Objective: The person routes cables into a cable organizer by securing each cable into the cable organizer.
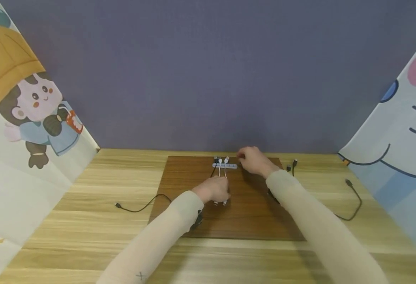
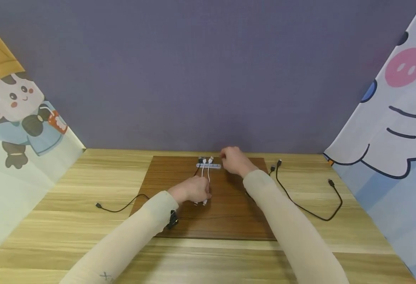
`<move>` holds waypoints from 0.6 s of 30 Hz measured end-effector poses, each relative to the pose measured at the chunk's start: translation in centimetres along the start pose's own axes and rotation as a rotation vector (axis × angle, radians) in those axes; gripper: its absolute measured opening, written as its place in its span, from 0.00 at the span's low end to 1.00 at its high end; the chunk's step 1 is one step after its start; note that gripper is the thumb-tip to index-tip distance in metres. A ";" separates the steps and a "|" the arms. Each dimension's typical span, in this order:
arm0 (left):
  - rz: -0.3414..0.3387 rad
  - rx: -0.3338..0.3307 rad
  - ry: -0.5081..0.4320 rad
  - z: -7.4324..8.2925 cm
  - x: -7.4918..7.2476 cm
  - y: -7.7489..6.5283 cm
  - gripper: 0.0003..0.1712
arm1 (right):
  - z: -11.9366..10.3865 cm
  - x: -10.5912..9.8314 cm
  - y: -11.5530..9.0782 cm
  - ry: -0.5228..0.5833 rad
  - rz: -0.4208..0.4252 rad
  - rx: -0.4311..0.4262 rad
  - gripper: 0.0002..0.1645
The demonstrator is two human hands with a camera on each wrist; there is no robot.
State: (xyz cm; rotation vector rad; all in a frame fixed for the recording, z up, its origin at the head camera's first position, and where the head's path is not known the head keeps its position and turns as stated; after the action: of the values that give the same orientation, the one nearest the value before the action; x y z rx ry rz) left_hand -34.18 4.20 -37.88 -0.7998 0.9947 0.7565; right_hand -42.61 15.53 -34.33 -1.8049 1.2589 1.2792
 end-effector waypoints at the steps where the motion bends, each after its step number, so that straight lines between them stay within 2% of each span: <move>1: -0.007 0.007 0.014 0.1 0.0 0.0 0.22 | 0.3 -0.2 -0.3 -0.001 0.004 0.007 0.18; 10: -0.013 0.002 -0.001 0.1 0.2 -0.1 0.21 | 3.5 -3.7 -3.0 0.019 0.041 0.006 0.18; 18: -0.012 -0.028 0.027 0.2 0.6 0.0 0.12 | 6.1 -6.4 -5.1 0.028 0.064 0.035 0.19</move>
State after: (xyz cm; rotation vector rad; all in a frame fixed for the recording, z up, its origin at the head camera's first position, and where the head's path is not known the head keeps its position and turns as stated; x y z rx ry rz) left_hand -33.91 4.45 -38.35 -0.8417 1.0042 0.7521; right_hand -40.78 24.96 -30.94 -1.7766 1.3557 1.2626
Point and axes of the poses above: each hand's wrist, its own y-axis towards the middle knuckle, its own x-axis out of the palm, z = x × y, the point moved 8 cm from there along y, towards the middle knuckle, and after that the axes turned 1 degree about -y, right-handed, at the moved point
